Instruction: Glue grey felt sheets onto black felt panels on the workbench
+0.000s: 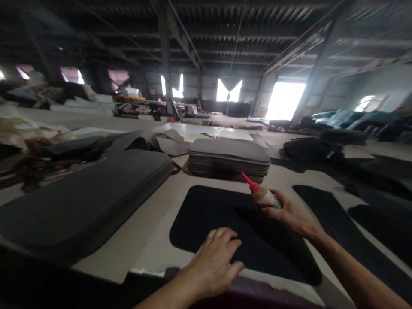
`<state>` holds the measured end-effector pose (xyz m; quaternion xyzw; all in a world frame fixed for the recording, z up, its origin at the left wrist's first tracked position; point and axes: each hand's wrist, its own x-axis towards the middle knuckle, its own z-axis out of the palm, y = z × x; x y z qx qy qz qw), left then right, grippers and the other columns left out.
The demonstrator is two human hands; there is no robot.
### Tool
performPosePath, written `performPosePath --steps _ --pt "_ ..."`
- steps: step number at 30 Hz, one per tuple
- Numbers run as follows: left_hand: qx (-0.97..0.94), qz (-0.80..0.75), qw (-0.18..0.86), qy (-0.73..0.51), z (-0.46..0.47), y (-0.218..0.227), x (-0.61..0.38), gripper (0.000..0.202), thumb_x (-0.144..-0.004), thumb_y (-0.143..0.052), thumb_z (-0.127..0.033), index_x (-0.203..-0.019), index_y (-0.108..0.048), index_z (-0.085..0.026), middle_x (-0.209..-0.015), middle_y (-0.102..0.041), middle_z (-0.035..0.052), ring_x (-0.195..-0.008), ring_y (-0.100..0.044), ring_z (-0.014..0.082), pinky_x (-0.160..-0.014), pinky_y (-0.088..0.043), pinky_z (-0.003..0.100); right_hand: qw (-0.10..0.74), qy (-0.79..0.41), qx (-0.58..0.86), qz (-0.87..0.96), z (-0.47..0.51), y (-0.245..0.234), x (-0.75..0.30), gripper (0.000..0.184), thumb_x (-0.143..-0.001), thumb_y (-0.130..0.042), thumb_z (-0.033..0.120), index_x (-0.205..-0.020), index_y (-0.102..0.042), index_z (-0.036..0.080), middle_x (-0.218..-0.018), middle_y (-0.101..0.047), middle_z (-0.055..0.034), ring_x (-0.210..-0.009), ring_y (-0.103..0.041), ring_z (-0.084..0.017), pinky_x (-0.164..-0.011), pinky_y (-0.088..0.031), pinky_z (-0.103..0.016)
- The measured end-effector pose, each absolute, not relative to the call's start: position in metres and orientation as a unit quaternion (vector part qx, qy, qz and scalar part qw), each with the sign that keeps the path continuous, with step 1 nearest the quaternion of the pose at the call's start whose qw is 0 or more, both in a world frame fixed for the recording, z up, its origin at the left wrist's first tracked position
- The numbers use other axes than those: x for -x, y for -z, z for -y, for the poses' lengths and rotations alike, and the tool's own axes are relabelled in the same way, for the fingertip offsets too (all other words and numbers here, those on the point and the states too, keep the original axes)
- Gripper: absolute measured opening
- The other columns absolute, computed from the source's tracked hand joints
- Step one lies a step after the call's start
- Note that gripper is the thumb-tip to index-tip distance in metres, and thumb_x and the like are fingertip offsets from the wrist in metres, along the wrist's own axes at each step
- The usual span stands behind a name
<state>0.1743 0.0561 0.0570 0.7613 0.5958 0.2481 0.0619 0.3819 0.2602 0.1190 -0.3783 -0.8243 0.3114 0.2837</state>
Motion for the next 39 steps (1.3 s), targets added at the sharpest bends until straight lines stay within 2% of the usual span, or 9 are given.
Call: performPosePath --steps 3,8,11,16,20,24,29,32,39 --pt "-0.766 -0.595 0.075 -0.231 -0.054 -0.069 -0.179 0.044 -0.093 -0.061 -0.043 -0.132 -0.058 -0.021 -0.138 -0.057 0.0091 -0.133 -0.047 0.0275 -0.115 -0.039 0.047 0.234 -0.300 0.390 0.838 -0.231 -0.125 -0.368 0.058 -0.074 -0.075 0.042 -0.124 -0.054 0.021 -0.102 -0.071 -0.0062 -0.083 -0.068 -0.025 -0.067 -0.053 -0.031" --pt "-0.773 -0.598 0.065 -0.202 -0.056 -0.070 -0.178 0.044 -0.095 -0.056 -0.048 -0.128 -0.060 -0.019 -0.127 -0.062 0.0102 -0.120 -0.054 0.0292 -0.106 -0.045 0.047 0.217 -0.325 0.360 0.847 -0.203 -0.134 -0.344 0.055 -0.070 -0.079 0.047 -0.112 -0.056 0.022 -0.092 -0.068 -0.0030 -0.076 -0.065 -0.022 -0.061 -0.051 -0.029" --pt "-0.773 -0.602 0.065 -0.190 -0.056 -0.069 -0.178 0.046 -0.096 -0.054 -0.050 -0.129 -0.059 -0.019 -0.130 -0.061 0.0113 -0.120 -0.055 0.0312 -0.102 -0.048 0.050 0.231 -0.372 0.329 0.837 -0.195 -0.140 -0.328 0.048 -0.070 -0.080 0.048 -0.105 -0.060 0.022 -0.088 -0.067 -0.0014 -0.075 -0.063 -0.021 -0.061 -0.050 -0.028" --pt "-0.779 -0.590 0.046 -0.208 -0.056 -0.069 -0.177 0.042 -0.096 -0.054 -0.048 -0.125 -0.063 -0.018 -0.132 -0.061 0.0104 -0.126 -0.053 0.0306 -0.108 -0.045 0.048 0.265 -0.443 0.310 0.798 -0.185 -0.140 -0.302 0.058 -0.066 -0.083 0.049 -0.112 -0.059 0.022 -0.092 -0.067 -0.0025 -0.078 -0.063 -0.022 -0.064 -0.053 -0.029" --pt "-0.781 -0.577 0.051 -0.235 -0.056 -0.069 -0.177 0.038 -0.095 -0.056 -0.043 -0.123 -0.062 -0.018 -0.135 -0.060 0.0096 -0.131 -0.050 0.0284 -0.112 -0.041 0.043 0.260 -0.416 0.287 0.823 -0.177 -0.134 -0.289 0.056 -0.070 -0.080 0.048 -0.115 -0.060 0.022 -0.093 -0.067 -0.0030 -0.082 -0.064 -0.023 -0.068 -0.054 -0.031" --pt "-0.781 -0.574 0.058 -0.240 -0.056 -0.069 -0.176 0.045 -0.094 -0.058 -0.042 -0.132 -0.057 -0.019 -0.144 -0.053 0.0114 -0.138 -0.042 0.0327 -0.113 -0.040 0.046 0.239 -0.394 0.261 0.848 -0.170 -0.132 -0.278 0.052 -0.073 -0.077 0.049 -0.115 -0.060 0.023 -0.094 -0.066 -0.0022 -0.083 -0.063 -0.023 -0.069 -0.053 -0.032" --pt "-0.771 -0.582 0.092 -0.244 -0.057 -0.068 -0.177 0.058 -0.093 -0.058 -0.043 -0.144 -0.045 -0.020 -0.142 -0.055 0.0118 -0.136 -0.045 0.0338 -0.113 -0.040 0.049 0.208 -0.358 0.223 0.883 -0.164 -0.134 -0.270 0.047 -0.076 -0.076 0.049 -0.112 -0.060 0.023 -0.098 -0.064 -0.0031 -0.087 -0.062 -0.023 -0.072 -0.051 -0.033" --pt "-0.770 -0.581 0.110 -0.239 -0.058 -0.068 -0.177 0.055 -0.094 -0.056 -0.043 -0.142 -0.047 -0.020 -0.137 -0.060 0.0114 -0.134 -0.047 0.0343 -0.113 -0.040 0.050 0.206 -0.335 0.197 0.898 -0.163 -0.136 -0.267 0.042 -0.078 -0.074 0.048 -0.108 -0.060 0.023 -0.096 -0.063 -0.0027 -0.086 -0.061 -0.023 -0.072 -0.051 -0.034" --pt "-0.771 -0.582 0.098 -0.240 -0.058 -0.067 -0.177 0.056 -0.093 -0.057 -0.044 -0.143 -0.047 -0.019 -0.141 -0.057 0.0121 -0.134 -0.048 0.0343 -0.114 -0.040 0.051 0.213 -0.284 0.151 0.923 -0.164 -0.139 -0.266 0.038 -0.083 -0.072 0.047 -0.109 -0.058 0.023 -0.100 -0.059 -0.0025 -0.087 -0.059 -0.022 -0.075 -0.048 -0.034"
